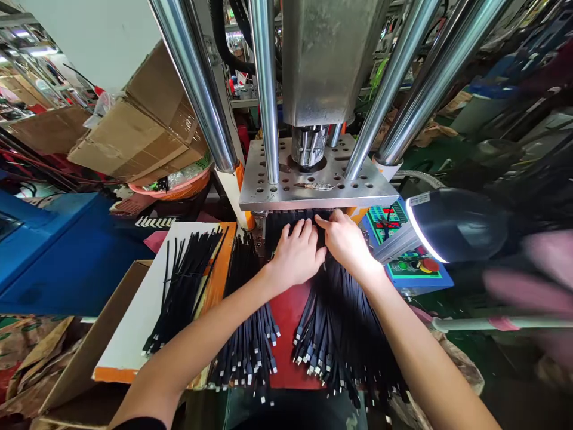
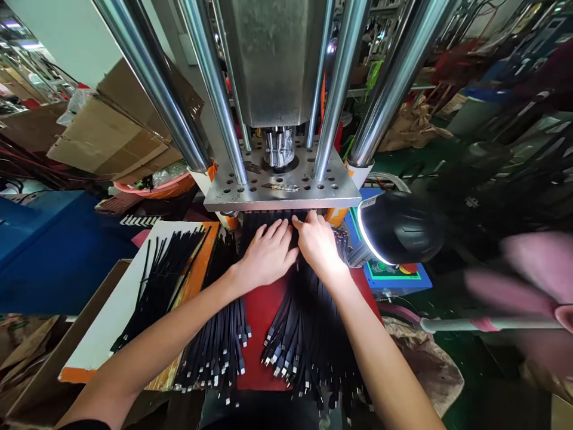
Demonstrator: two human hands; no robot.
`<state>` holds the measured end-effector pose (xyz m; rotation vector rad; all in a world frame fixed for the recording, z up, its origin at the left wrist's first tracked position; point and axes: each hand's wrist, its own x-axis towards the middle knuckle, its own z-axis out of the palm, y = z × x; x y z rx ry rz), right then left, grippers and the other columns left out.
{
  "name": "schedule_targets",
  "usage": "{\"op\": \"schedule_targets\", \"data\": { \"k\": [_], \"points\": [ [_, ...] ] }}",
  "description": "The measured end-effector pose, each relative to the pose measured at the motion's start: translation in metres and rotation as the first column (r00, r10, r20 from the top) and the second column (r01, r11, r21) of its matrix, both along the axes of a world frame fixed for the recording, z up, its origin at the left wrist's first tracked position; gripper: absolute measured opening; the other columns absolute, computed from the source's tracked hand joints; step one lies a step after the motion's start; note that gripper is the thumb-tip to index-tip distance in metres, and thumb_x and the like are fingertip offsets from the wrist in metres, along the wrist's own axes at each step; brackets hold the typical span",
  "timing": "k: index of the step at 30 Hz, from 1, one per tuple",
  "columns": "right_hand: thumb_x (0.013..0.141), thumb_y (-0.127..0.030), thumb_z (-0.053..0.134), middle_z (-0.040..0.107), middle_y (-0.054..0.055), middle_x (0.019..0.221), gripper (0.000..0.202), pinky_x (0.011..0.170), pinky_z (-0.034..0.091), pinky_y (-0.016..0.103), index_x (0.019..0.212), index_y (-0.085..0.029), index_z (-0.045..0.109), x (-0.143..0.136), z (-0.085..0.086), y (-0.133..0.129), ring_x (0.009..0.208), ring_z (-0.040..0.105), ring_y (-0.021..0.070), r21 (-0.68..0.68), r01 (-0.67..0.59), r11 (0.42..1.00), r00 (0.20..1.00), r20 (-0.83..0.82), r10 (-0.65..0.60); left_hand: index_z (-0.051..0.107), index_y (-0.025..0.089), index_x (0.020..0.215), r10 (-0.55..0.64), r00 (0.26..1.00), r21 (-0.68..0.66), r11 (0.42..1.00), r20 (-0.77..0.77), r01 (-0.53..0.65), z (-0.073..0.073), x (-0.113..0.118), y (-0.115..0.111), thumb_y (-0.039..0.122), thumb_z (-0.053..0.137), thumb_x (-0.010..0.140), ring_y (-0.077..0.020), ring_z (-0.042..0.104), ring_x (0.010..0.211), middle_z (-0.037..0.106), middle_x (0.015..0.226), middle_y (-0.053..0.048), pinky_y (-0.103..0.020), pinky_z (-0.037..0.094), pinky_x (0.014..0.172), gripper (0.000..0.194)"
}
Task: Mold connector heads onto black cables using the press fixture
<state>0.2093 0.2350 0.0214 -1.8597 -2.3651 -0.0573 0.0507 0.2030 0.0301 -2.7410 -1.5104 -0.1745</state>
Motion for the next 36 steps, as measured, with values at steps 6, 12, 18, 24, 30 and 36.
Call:
{"op": "schedule_targets", "data": {
  "k": [6,12,18,24,30,36],
  "points": [
    [0.106,-0.016,0.047,0.072,0.022,0.133,0.048,0.1,0.051,0.039,0.15,-0.019,0.067,-0.01,0.011,0.033,0.122,0.068,0.0345,-0.04,0.018,0.999,1.0,0.013,-0.017,0.054,0.004,0.153,0.01,0.999,-0.027,1.0,0.034,-0.009,0.003,-0.002,0.048,0.031,0.04,0.11,-0.0343,0.045,0.157,0.051,0.166,-0.024,-0.058,0.032,0.131,0.053],
    [0.109,-0.022,0.051,0.074,0.018,0.133,0.036,0.097,0.057,0.044,0.138,-0.018,0.071,-0.011,0.008,0.049,0.119,0.071,0.0313,-0.051,0.066,0.997,0.998,-0.014,-0.067,0.065,0.002,0.138,0.04,0.998,0.01,0.999,0.057,-0.041,0.007,0.002,0.071,0.024,0.043,0.11,-0.0334,0.066,0.135,0.071,0.141,-0.026,-0.05,0.047,0.119,0.042],
    [0.106,-0.024,0.061,0.073,0.016,0.131,0.029,0.104,0.055,0.047,0.131,-0.015,0.071,-0.013,0.02,0.063,0.12,0.07,0.0297,-0.004,0.072,0.997,0.994,-0.078,-0.072,0.072,0.008,0.128,0.036,0.996,0.021,0.999,0.078,-0.038,0.029,0.001,0.078,0.024,0.048,0.11,-0.0273,0.073,0.119,0.077,0.13,-0.02,-0.039,0.053,0.11,0.034],
    [0.107,-0.02,0.042,0.071,0.018,0.116,0.029,0.086,0.055,0.038,0.121,-0.015,0.067,0.004,-0.009,-0.076,0.104,0.069,0.029,0.124,0.042,0.991,0.984,-0.179,-0.02,0.076,0.016,0.105,0.218,0.973,0.041,0.974,0.077,-0.222,0.026,-0.059,-0.051,0.03,0.044,0.112,-0.0265,0.077,0.103,0.082,0.107,-0.013,-0.036,0.057,0.094,0.036],
    [0.114,-0.044,0.033,0.058,0.006,0.079,0.041,0.055,0.04,0.033,0.083,-0.026,0.051,0.0,-0.084,-0.207,0.068,0.062,0.0237,0.128,0.099,0.987,0.988,-0.129,-0.082,0.075,0.017,0.094,0.526,0.822,-0.319,0.757,-0.219,-0.57,-0.017,-0.106,-0.128,0.039,0.052,0.11,-0.0321,0.08,0.094,0.083,0.098,-0.016,-0.035,0.052,0.075,0.035],
    [0.114,-0.046,0.04,0.059,-0.001,0.074,0.041,0.059,0.044,0.03,0.083,-0.025,0.054,0.009,-0.07,-0.196,0.06,0.059,0.0172,0.059,0.032,0.998,0.865,-0.502,0.002,0.075,0.018,0.095,0.555,0.816,-0.38,0.728,-0.16,-0.57,-0.024,-0.101,-0.116,0.045,0.058,0.107,-0.0312,0.08,0.095,0.083,0.096,-0.014,-0.033,0.05,0.076,0.033]
  ]
}}
